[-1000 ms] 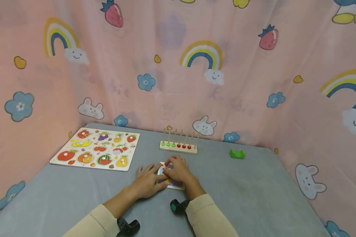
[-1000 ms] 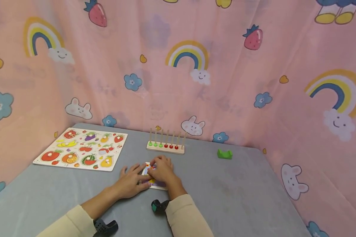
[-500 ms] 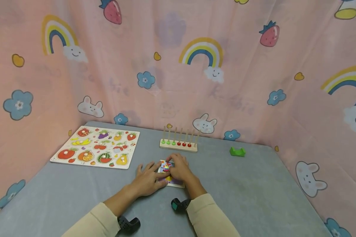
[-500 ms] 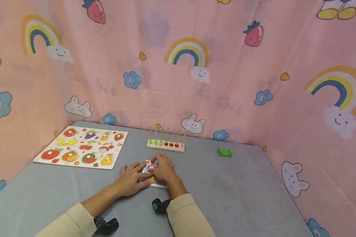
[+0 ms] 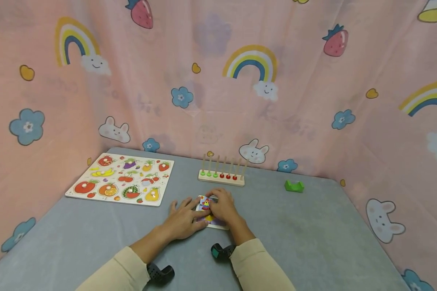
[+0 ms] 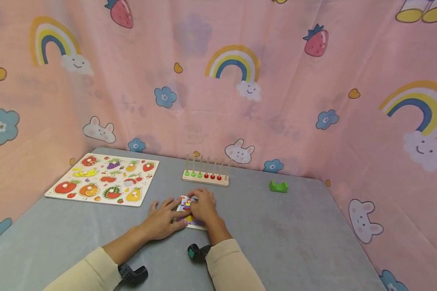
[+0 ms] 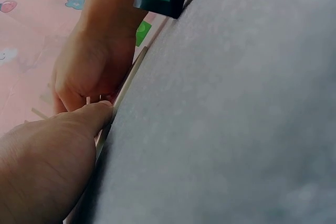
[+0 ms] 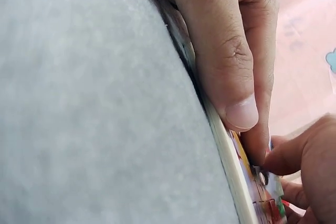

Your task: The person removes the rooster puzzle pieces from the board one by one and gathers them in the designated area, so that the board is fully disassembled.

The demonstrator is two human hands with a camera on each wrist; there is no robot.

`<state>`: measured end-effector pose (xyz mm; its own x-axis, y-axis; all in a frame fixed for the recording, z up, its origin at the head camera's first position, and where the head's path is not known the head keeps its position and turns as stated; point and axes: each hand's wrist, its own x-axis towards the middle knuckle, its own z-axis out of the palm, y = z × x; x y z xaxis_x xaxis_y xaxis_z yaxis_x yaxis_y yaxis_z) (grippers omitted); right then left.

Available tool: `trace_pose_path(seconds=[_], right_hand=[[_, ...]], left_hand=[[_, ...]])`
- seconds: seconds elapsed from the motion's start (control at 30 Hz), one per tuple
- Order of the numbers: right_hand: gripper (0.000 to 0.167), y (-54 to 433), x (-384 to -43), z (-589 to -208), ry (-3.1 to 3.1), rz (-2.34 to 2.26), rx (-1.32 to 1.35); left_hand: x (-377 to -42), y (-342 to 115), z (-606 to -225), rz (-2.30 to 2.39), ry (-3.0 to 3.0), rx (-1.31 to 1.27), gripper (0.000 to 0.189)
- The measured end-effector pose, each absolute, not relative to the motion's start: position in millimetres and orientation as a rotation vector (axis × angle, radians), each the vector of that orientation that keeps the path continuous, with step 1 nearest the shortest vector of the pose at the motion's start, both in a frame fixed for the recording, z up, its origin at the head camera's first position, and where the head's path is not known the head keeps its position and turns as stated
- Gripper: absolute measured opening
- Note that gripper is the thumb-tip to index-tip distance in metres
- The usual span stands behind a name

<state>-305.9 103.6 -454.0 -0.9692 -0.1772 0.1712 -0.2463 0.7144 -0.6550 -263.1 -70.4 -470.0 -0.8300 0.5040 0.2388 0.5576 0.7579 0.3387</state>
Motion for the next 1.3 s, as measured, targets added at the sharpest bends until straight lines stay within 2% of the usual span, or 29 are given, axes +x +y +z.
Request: trace_pose_path(seconds=[0.73, 1.3], right_hand=[[0.018, 100.9, -307.2, -457.1, -2.699, 1.121, 0.285], [0.029, 101.9, -303.2, -452.3, -2.750, 0.922, 0.546]], left_hand=[[-261.2, -70.3, -466.4, -0.617, -2.824, -0.867, 0.039], [-264.6, -71.0, -471.1, -0.595, -2.810, -0.869, 0.041]])
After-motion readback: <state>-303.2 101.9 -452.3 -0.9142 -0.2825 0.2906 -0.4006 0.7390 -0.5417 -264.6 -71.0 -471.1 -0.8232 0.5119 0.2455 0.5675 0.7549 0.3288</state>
